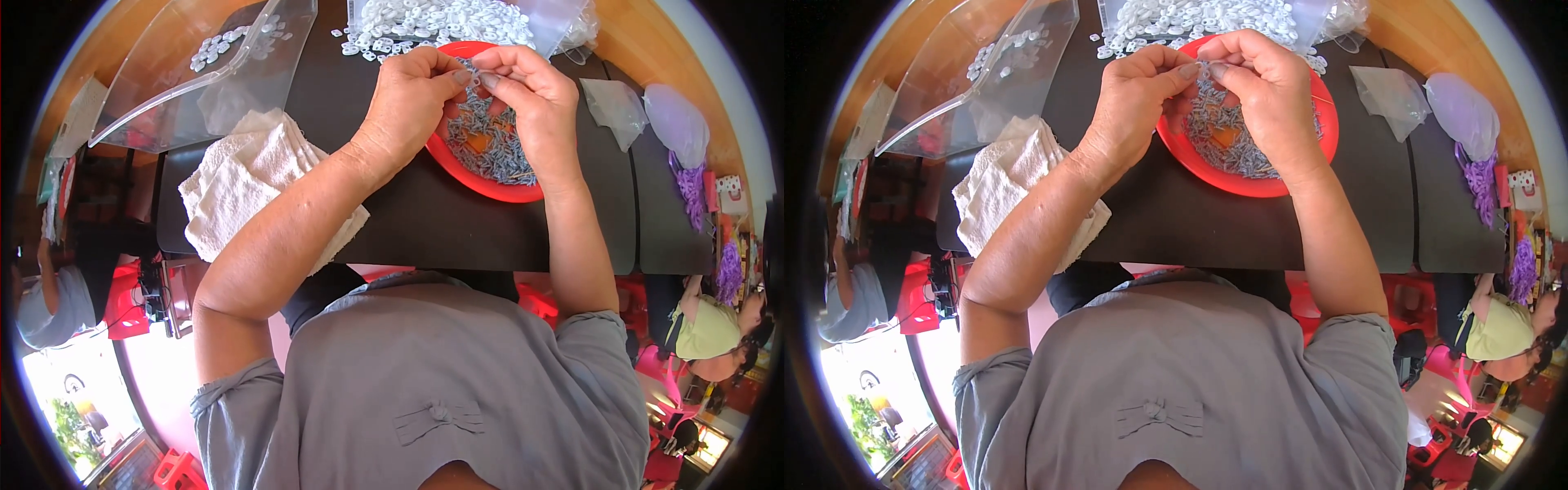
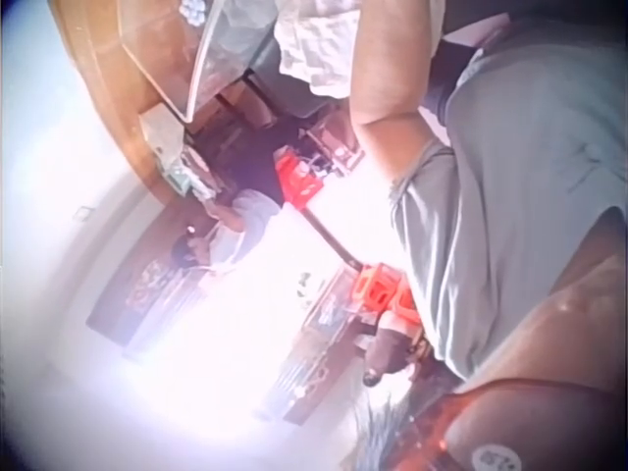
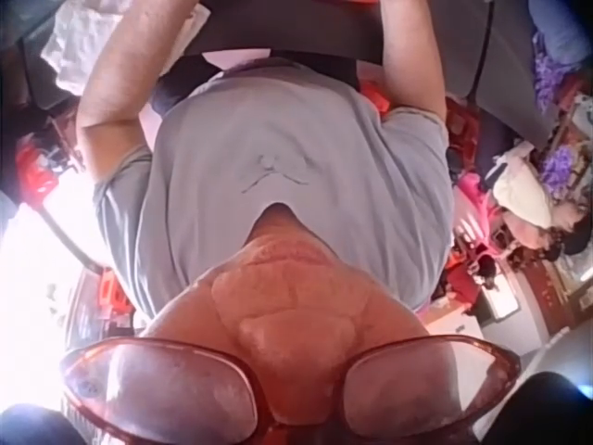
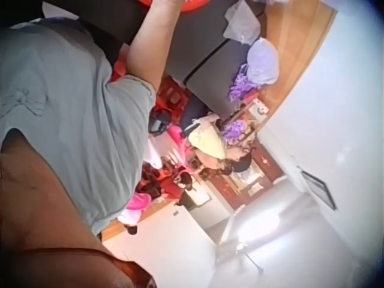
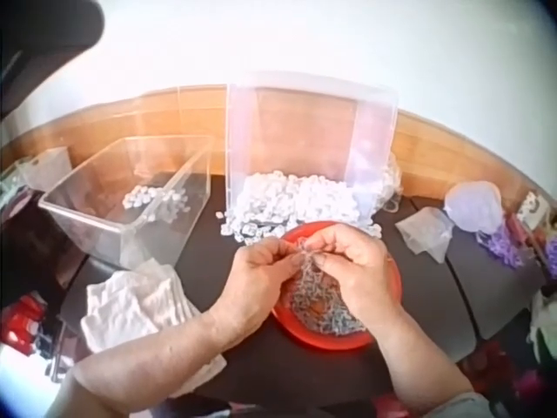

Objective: Attaching small white plastic clips or buttons to blue chain links by hand.

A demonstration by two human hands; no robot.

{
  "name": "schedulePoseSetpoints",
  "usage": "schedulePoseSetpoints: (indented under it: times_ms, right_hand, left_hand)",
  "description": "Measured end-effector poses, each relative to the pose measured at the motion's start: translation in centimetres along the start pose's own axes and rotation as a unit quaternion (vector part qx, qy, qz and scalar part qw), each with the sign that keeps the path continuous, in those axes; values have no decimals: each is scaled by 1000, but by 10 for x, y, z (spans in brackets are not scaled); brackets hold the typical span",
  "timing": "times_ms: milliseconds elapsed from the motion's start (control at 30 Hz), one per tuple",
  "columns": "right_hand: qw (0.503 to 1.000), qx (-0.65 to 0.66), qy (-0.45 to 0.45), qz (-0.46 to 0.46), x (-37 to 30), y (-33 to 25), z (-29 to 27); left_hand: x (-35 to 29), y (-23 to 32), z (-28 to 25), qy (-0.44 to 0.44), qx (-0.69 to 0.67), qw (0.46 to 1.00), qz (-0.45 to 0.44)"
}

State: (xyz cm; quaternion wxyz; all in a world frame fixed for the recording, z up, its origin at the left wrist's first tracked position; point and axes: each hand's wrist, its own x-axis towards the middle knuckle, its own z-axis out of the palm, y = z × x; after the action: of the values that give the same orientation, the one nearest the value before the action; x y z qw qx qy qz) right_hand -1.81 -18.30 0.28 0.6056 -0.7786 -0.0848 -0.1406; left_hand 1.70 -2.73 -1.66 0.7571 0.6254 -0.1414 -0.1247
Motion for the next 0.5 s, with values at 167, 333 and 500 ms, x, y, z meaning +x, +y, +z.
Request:
schedulePoseSetpoints:
  times_ms: [167,333,500]
  right_hand:
    - [991,-102,2,-90,1,3,-2]
    - [979,-143,-7,-145,1,3,-2]
    - [969,-168,-14,-179,2,5,-4]
  left_hand:
    - [0,2,-1,-4,11,1000,0]
    - [3,-2,-3,-7,60,998,17]
    - [1,-1,-2,-15,87,996,14]
